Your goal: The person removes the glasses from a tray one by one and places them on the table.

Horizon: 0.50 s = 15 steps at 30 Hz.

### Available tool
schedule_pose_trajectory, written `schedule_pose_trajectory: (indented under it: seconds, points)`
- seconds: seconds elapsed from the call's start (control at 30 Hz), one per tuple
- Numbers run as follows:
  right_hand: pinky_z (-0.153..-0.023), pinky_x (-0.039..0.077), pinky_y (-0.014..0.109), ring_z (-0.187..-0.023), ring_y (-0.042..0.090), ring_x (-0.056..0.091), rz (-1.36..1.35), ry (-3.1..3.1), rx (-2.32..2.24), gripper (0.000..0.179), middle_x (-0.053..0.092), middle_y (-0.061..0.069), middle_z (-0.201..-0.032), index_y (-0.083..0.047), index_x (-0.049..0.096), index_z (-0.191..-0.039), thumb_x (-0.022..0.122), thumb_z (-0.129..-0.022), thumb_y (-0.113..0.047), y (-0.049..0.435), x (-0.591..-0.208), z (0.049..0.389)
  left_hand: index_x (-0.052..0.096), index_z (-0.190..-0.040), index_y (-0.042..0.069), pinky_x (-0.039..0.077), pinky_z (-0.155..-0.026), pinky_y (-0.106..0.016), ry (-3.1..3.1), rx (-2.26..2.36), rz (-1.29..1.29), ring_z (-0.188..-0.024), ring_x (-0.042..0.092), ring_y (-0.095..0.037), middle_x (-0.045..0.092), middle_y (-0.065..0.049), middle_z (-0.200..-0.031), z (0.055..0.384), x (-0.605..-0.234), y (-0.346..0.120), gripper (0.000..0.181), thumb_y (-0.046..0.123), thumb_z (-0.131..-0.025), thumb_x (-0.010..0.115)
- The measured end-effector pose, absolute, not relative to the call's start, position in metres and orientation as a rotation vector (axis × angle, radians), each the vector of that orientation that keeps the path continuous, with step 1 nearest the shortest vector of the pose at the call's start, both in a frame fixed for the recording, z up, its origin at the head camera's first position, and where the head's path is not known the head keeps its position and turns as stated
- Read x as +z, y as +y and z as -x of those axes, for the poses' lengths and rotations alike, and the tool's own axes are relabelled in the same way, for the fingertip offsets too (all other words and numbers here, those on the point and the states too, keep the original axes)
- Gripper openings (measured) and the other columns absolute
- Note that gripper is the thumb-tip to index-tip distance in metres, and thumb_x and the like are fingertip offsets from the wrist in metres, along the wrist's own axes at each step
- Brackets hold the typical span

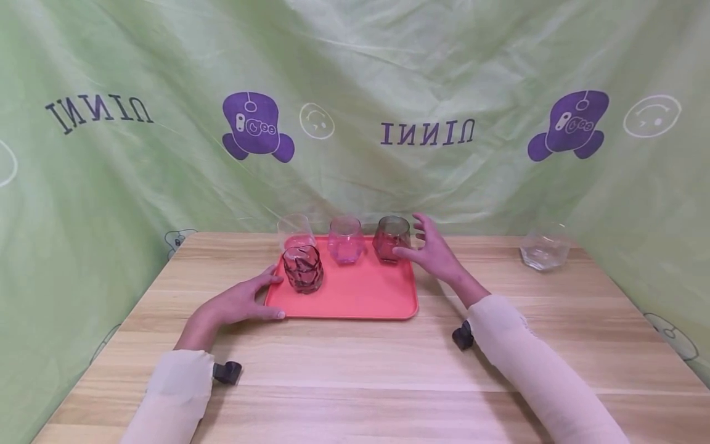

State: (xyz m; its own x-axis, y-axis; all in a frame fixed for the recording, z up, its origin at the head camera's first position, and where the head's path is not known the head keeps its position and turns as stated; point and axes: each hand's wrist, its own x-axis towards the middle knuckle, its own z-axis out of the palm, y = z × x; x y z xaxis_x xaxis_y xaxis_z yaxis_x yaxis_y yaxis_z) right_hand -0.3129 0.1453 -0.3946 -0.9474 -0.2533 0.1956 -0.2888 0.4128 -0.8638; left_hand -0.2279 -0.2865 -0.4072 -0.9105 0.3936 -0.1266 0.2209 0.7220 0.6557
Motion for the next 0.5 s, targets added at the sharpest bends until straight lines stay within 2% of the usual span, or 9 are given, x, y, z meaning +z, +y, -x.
schedule_pose_trajectory:
  seconds: [0.17,0.5]
  points:
    - [-0.112,0.038,0.06,-0.142,0.048,0.037,-0.517,-2.61,1.641,0.099,0.034,0.029,-0.156,-0.007,0.019,-0.161,0.085,-0.088,-0.022,0.139,-0.398,0.319,0.043,-0.154,0.002,0.017,-0.121,-0.06,2.676,0.976,-0.491,-0.152,0.015,-0.045,0.012,-0.018,-0.17,0.228,-0.407,-0.286,0.091,0.043,-0.085,0.084]
    - [-0.115,0.036,0.055,-0.138,0.043,0.043,-0.526,-2.607,1.669,0.098,0.04,0.026,-0.151,-0.008,0.022,-0.16,0.086,-0.087,-0.018,0.129,-0.402,0.329,0.043,-0.154,0.002,0.017,-0.121,-0.06,2.675,0.972,-0.484,-0.152,0.015,-0.045,0.012,-0.018,-0.17,0.228,-0.407,-0.286,0.091,0.044,-0.085,0.084]
